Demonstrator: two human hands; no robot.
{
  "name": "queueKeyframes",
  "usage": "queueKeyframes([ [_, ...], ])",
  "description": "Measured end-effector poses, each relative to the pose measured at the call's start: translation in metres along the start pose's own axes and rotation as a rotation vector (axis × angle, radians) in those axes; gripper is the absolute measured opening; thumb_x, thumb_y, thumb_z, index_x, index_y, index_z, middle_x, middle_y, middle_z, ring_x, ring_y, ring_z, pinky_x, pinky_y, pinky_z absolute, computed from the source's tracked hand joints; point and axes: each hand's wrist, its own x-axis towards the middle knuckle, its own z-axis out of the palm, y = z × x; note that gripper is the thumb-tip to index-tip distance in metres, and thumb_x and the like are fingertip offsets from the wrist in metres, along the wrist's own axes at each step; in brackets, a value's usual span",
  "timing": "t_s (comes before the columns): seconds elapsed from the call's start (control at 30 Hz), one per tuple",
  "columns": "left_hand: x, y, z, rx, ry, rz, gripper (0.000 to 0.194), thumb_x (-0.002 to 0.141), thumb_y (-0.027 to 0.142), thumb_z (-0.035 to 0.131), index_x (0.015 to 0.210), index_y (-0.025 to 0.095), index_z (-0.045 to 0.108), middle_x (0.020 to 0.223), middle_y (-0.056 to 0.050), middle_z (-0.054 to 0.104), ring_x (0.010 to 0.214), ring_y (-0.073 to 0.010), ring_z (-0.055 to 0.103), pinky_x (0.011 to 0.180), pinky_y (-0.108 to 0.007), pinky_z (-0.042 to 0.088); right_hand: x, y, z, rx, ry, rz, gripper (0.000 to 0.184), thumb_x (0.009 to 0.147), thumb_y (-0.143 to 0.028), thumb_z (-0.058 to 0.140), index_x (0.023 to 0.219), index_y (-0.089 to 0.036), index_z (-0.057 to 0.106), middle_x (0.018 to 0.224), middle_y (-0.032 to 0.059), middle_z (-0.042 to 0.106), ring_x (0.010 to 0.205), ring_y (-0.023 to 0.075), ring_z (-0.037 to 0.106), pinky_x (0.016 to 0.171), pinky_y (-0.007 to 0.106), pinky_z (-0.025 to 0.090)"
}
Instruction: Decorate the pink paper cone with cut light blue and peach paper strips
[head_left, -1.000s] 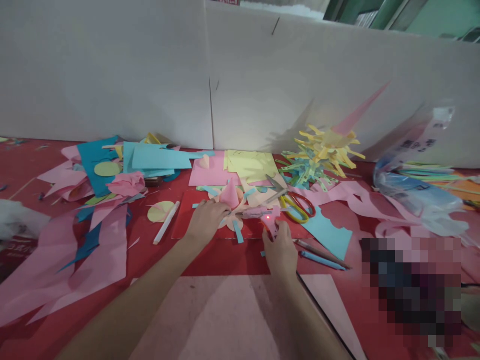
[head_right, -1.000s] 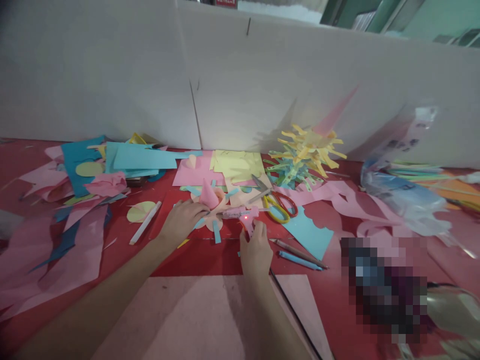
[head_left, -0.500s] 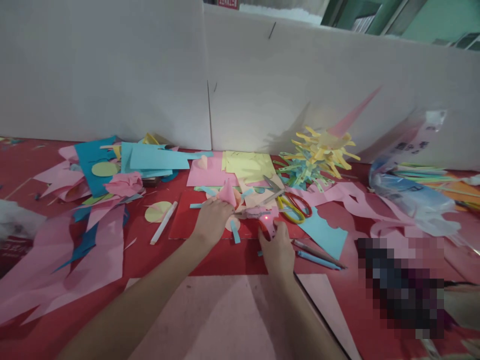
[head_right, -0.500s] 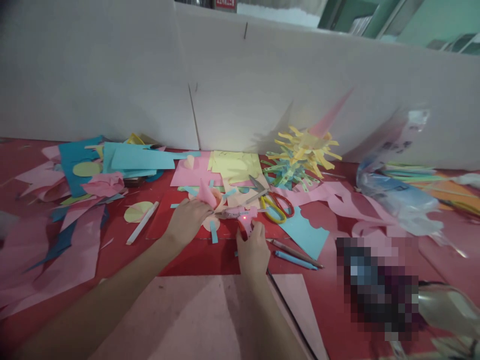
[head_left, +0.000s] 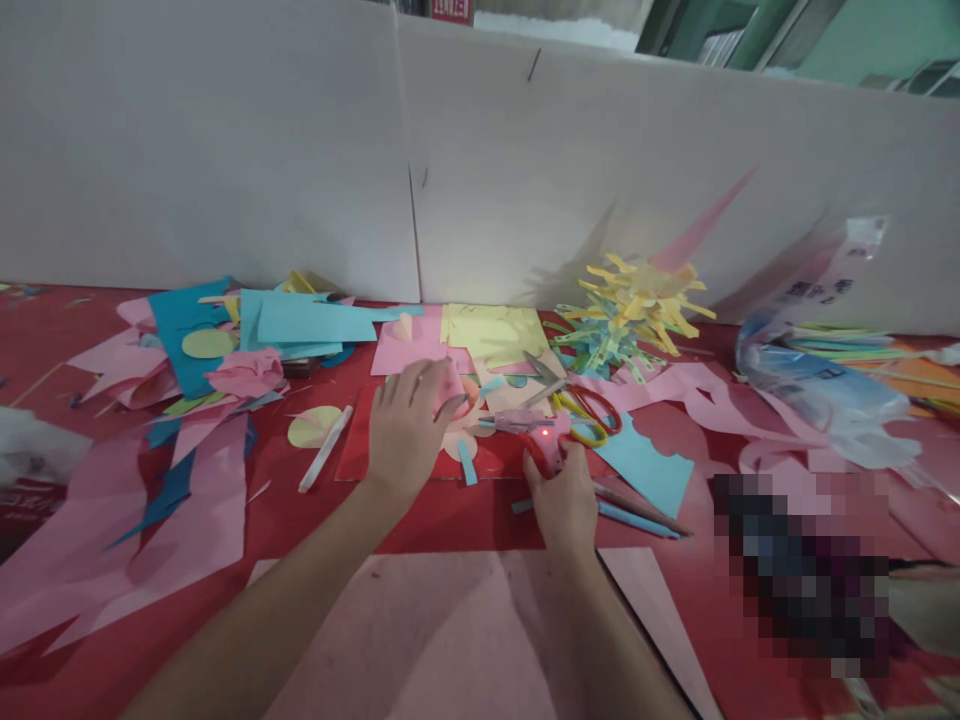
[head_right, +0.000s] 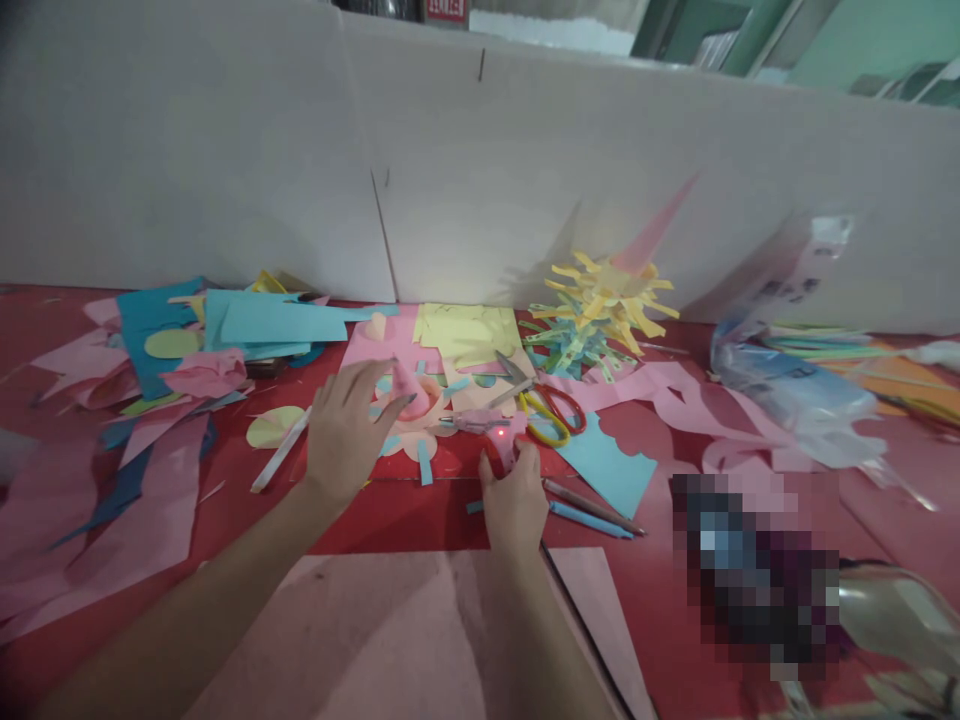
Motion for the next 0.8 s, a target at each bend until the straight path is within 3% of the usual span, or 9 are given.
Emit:
queueKeyframes([
  [0.07,0.008,0.0,0.003,-0.115,0.038,-0.056,0.044,0.08,0.038,0.054,0.119,0.021,0.043,0.118,-0.008,0.053,0.106,-0.023,0.048,0.087,-0.035,0.038,0.004,0.004,-0.001,0.066,0.043,-0.004,0.047,0.073,-0.049,0.05,0.109,-0.018,0.046,0.112,0.0107,0.057,0.096,0.0257,0.055,0.069,0.031,0.04],
  [0.2,0.015,-0.005,0.022,-0.313,-0.053,-0.153,0.037,0.078,0.031,0.058,0.111,0.021,0.046,0.109,-0.006,0.056,0.099,-0.0186,0.054,0.082,-0.03,0.043,0.005,0.007,0.0,0.141,0.08,0.011,0.052,0.071,-0.051,0.052,0.11,-0.017,0.047,0.112,0.0117,0.057,0.099,0.0264,0.054,0.073,0.032,0.04],
  [0.33,0.017,-0.01,0.032,-0.354,-0.094,-0.261,0.037,0.074,0.032,0.061,0.107,0.02,0.05,0.105,-0.006,0.059,0.095,-0.0203,0.056,0.078,-0.032,0.044,0.004,0.006,0.001,0.174,0.066,0.025,0.053,0.069,-0.051,0.053,0.11,-0.017,0.048,0.111,0.011,0.057,0.098,0.0259,0.053,0.074,0.032,0.04],
  [0.43,0.024,-0.012,0.02,-0.33,-0.193,-0.278,0.026,0.074,0.033,0.059,0.095,0.018,0.057,0.097,-0.007,0.063,0.089,-0.0223,0.059,0.077,-0.034,0.044,0.005,0.006,0.0,0.219,0.092,0.033,0.053,0.068,-0.051,0.055,0.108,-0.017,0.048,0.105,0.0096,0.058,0.093,0.0235,0.053,0.073,0.031,0.04],
  [0.53,0.037,-0.015,-0.004,-0.344,-0.12,-0.308,0.033,0.075,0.035,0.058,0.103,0.02,0.056,0.101,-0.007,0.064,0.092,-0.0227,0.059,0.08,-0.035,0.044,0.009,0.01,-0.003,0.282,0.177,0.038,0.05,0.067,-0.05,0.057,0.104,-0.017,0.047,0.091,0.0052,0.057,0.08,0.0187,0.052,0.07,0.029,0.041],
  [0.63,0.049,-0.02,-0.025,-0.451,-0.078,-0.243,0.047,0.073,0.035,0.06,0.117,0.022,0.049,0.112,-0.006,0.061,0.1,-0.0215,0.057,0.086,-0.034,0.043,0.013,0.011,-0.006,0.335,0.297,0.03,0.047,0.067,-0.049,0.059,0.1,-0.017,0.047,0.079,0.0001,0.051,0.069,0.0143,0.047,0.068,0.027,0.04],
  [0.7,0.054,-0.023,-0.031,-0.556,-0.201,-0.153,0.05,0.074,0.032,0.059,0.121,0.021,0.047,0.116,-0.006,0.06,0.105,-0.0205,0.055,0.09,-0.034,0.041,0.015,0.011,-0.009,0.361,0.351,0.022,0.046,0.068,-0.049,0.059,0.097,-0.016,0.047,0.075,-0.0014,0.047,0.066,0.0127,0.044,0.066,0.026,0.04],
  [0.8,0.053,-0.028,-0.026,-0.705,-0.499,-0.04,0.051,0.076,0.028,0.055,0.125,0.025,0.043,0.124,-0.005,0.054,0.114,-0.0195,0.049,0.095,-0.035,0.039,0.015,0.01,-0.011,0.381,0.356,0.038,0.045,0.068,-0.049,0.059,0.096,-0.016,0.046,0.069,-0.0037,0.042,0.061,0.0114,0.041,0.062,0.024,0.038],
])
